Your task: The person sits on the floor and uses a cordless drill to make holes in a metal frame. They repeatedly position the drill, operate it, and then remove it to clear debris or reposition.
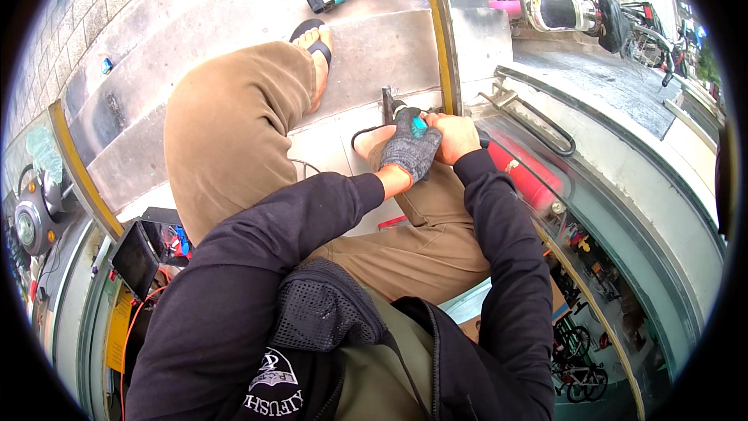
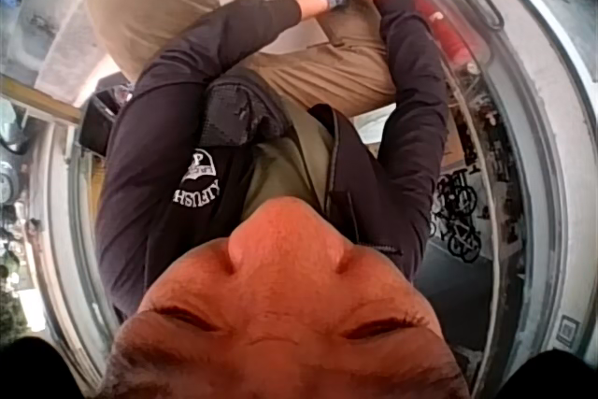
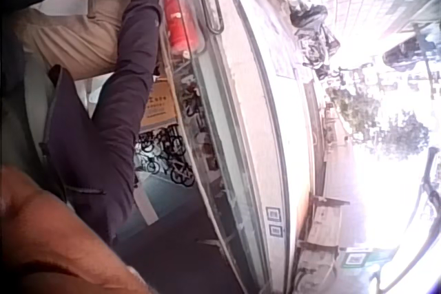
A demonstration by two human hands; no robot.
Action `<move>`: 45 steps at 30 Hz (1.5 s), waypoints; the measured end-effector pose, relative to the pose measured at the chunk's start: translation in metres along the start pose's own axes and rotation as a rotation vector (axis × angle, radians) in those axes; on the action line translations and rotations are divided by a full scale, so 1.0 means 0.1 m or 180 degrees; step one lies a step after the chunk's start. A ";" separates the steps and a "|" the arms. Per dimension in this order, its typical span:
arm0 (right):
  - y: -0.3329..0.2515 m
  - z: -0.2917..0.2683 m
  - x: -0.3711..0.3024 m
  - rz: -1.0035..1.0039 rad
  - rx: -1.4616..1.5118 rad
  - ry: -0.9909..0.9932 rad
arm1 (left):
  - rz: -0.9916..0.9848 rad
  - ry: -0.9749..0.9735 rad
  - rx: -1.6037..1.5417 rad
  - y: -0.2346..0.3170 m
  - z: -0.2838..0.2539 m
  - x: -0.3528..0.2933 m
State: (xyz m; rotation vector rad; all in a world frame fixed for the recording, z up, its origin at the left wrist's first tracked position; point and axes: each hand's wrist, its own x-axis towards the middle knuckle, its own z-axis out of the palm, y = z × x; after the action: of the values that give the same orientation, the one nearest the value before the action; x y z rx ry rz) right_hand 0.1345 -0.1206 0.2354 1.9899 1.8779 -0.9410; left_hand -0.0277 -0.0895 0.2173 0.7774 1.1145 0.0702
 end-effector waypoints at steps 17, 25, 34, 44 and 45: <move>-0.07 -0.05 0.01 0.0231 0.0053 -0.0133 | 0.0056 0.0001 0.0131 -0.06 -0.01 0.13; -0.08 -0.06 -0.01 0.0277 0.0058 -0.0134 | -0.0177 0.0031 0.0242 0.13 -0.04 0.08; -0.09 -0.05 0.01 0.0351 0.0034 -0.0195 | -0.0075 0.0075 0.0338 0.11 -0.03 0.07; -0.05 0.00 0.05 0.0242 0.0096 -0.0060 | 0.0120 0.0183 0.0256 0.05 -0.04 0.09; -0.08 -0.02 0.04 0.0293 0.0154 -0.0042 | 0.0133 0.0184 0.0207 0.02 -0.03 0.11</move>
State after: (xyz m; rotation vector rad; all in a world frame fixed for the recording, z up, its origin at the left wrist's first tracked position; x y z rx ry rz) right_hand 0.1276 -0.1150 0.2367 2.0733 1.7563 -0.9802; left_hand -0.0247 -0.0815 0.2098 0.8614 1.1600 0.0924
